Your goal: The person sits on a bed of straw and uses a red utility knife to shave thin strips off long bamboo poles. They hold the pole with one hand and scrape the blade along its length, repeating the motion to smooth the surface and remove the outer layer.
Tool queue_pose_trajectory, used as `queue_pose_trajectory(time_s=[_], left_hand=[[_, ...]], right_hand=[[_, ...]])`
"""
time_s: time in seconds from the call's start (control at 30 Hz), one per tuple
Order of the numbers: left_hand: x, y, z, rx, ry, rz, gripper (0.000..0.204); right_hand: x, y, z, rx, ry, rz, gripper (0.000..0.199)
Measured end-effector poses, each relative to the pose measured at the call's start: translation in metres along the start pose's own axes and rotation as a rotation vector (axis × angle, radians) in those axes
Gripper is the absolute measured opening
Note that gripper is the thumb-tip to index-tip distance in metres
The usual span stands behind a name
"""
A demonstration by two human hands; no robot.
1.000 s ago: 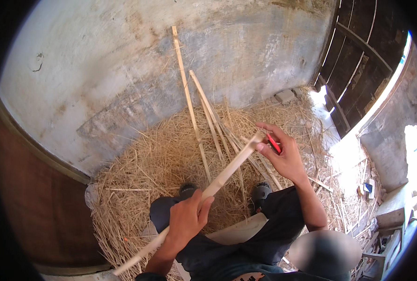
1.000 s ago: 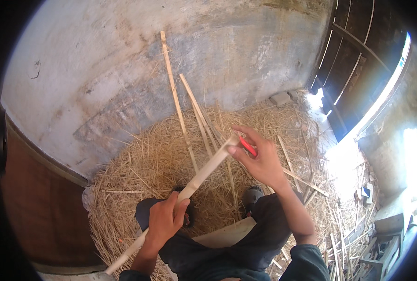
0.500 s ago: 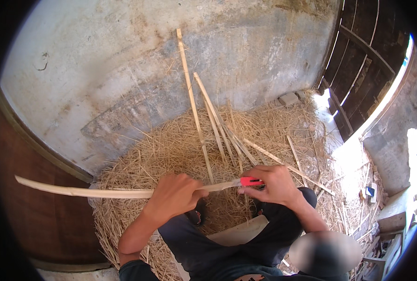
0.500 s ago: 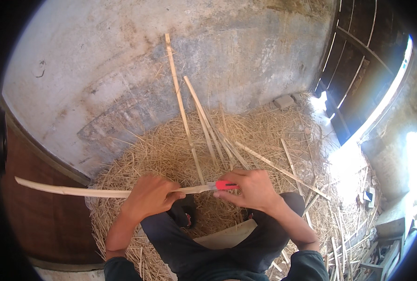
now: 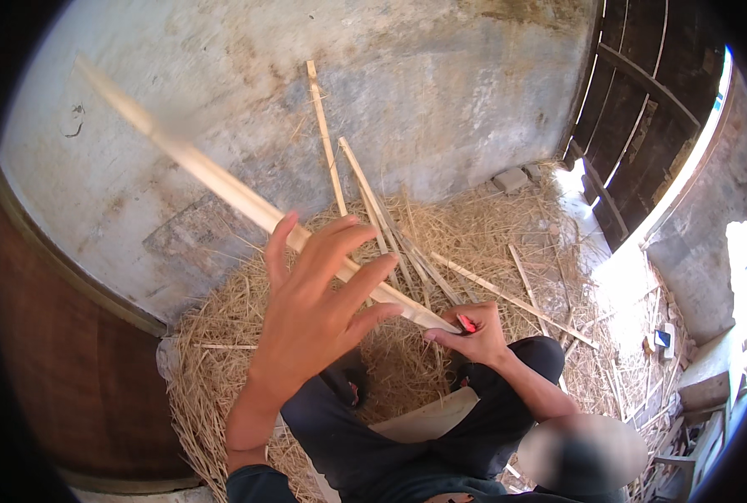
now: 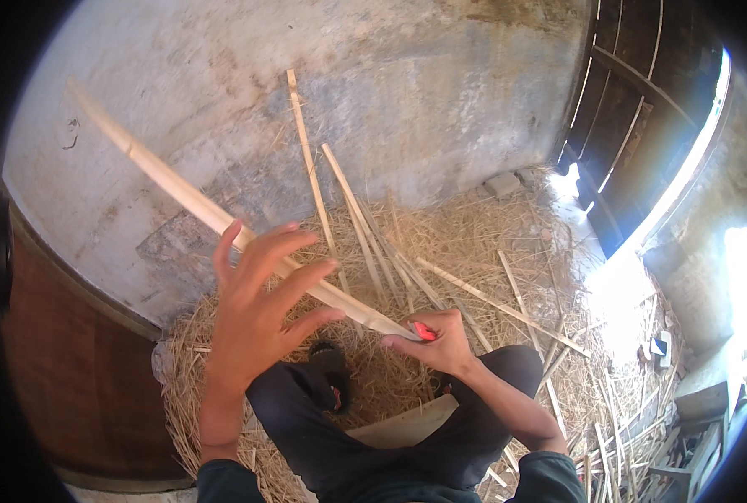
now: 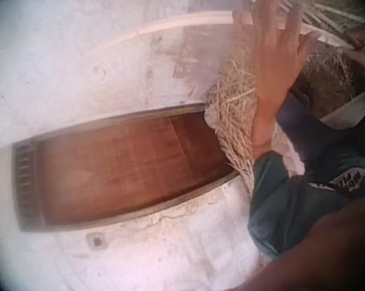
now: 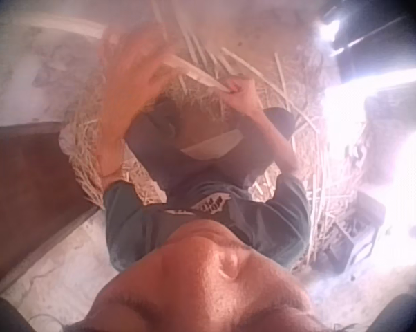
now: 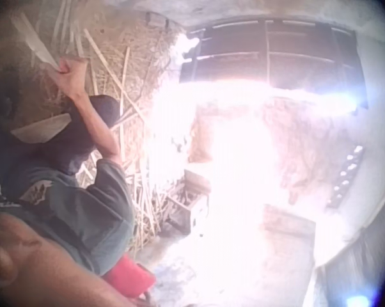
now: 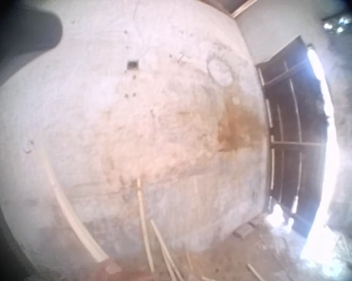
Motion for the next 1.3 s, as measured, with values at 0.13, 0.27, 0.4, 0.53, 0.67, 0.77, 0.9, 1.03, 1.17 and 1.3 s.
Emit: queue_pose_trajectory(time_s=[0.13,0.27,0.4,0.53,0.67,0.77,0.9,1.03,1.17,1.3], left_hand=[[-0.005,0.003,0.047,-0.476,-0.266,0.272,0.036],[-0.008,0.068,0.109,-0.526,-0.597,0.674,0.032],[-0.041,0.122,0.149,-0.392,-0.936,1.16,0.028],[-0.074,0.152,0.171,-0.266,-1.008,1.386,0.038],[-0.101,0.178,0.193,-0.115,-1.007,1.557,0.048],[-0.119,0.183,0.19,-0.061,-0.997,1.662,0.058],[-0.135,0.178,0.173,-0.185,-0.981,1.692,0.063],[-0.136,0.178,0.17,-0.225,-1.004,1.651,0.054],[-0.137,0.177,0.168,-0.219,-1.018,1.609,0.051],[-0.138,0.169,0.164,-0.224,-1.034,1.573,0.052]], right_hand=[[0.001,0.001,0.0,0.004,0.034,-0.168,0.026],[0.003,0.011,0.007,-0.002,0.077,-0.297,0.02],[0.014,0.039,0.023,0.02,0.208,-0.532,0.015],[0.002,0.063,0.025,0.078,0.355,-0.54,0.02],[-0.014,0.076,0.017,0.077,0.313,-0.417,0.024],[-0.009,0.085,0.024,0.117,0.36,-0.524,0.023],[0.001,0.086,0.031,0.141,0.457,-0.585,0.025],[-0.013,0.085,0.029,0.093,0.359,-0.513,0.022],[-0.013,0.08,0.023,0.069,0.198,-0.53,0.021],[-0.021,0.081,0.02,0.184,0.21,-0.519,0.021]])
Point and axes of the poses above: each hand's wrist, its own z-axis away from the middle knuckle, its own y-axis out of the palm, x = y × z, the point moved 6 cm from there along -z, towards the middle knuckle, and after that the axes turned 12 degrees about y, right-handed, at the moved point
